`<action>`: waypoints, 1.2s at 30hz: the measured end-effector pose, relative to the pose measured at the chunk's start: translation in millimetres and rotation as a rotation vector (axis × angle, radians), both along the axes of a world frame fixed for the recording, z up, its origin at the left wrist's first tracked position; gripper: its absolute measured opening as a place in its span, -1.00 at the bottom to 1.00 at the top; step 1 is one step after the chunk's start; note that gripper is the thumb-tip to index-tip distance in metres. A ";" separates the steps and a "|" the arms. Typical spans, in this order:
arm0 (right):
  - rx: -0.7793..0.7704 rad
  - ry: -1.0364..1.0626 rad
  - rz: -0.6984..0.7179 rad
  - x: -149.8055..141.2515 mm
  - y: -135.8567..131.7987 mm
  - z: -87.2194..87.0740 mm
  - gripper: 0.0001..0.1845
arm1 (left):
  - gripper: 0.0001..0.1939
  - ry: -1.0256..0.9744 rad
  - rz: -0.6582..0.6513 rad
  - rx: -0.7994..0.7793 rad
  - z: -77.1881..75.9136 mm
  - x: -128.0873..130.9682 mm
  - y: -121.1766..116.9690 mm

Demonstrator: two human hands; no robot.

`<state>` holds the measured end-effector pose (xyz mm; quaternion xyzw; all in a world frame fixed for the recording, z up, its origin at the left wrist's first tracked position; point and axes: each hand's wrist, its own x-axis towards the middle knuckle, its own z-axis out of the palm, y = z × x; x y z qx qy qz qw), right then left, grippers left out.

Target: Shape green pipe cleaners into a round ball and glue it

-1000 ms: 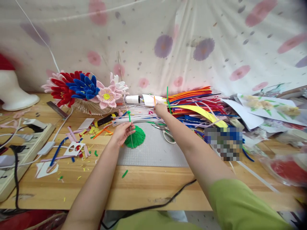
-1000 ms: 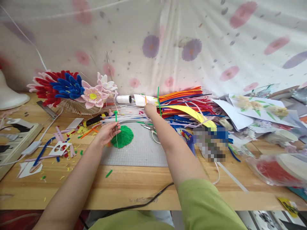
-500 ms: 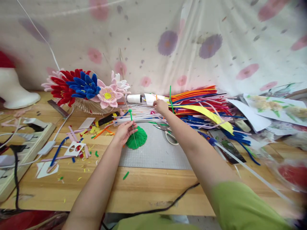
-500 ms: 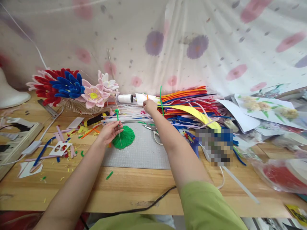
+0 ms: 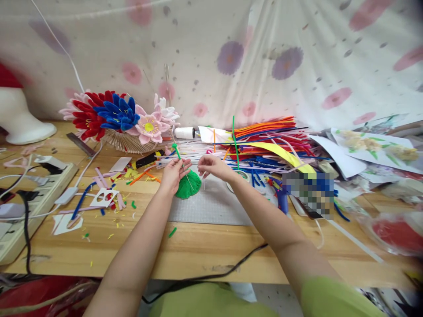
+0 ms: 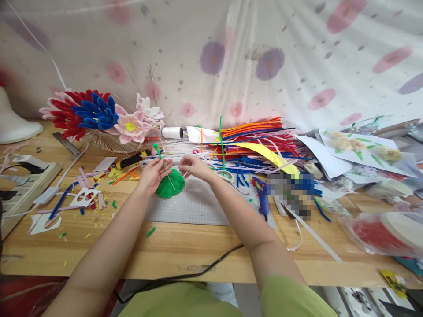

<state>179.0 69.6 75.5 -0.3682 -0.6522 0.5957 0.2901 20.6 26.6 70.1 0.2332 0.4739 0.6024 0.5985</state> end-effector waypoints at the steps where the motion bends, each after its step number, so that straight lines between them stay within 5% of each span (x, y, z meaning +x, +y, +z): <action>1: -0.009 -0.012 0.011 -1.6 -10.4 -8.5 -0.77 | -0.96 0.006 0.003 0.012 0.3 2.2 -1.5; 6: -0.025 0.008 0.024 -6.6 -35.5 -29.9 -0.84 | -0.96 0.035 0.044 0.021 1.7 14.9 -11.6; 15: -0.123 0.017 0.037 -2.2 -53.8 -25.3 -0.85 | -0.95 0.057 0.099 0.080 -2.0 28.3 -21.3; 30: 0.286 -0.191 -0.080 1.0 -52.2 -32.8 -0.88 | -0.94 0.083 0.185 0.062 -1.1 33.2 -15.4; 36: 0.151 -0.111 -0.080 -0.6 -56.6 -31.9 -0.93 | -0.92 0.084 0.162 0.046 0.5 33.3 -12.8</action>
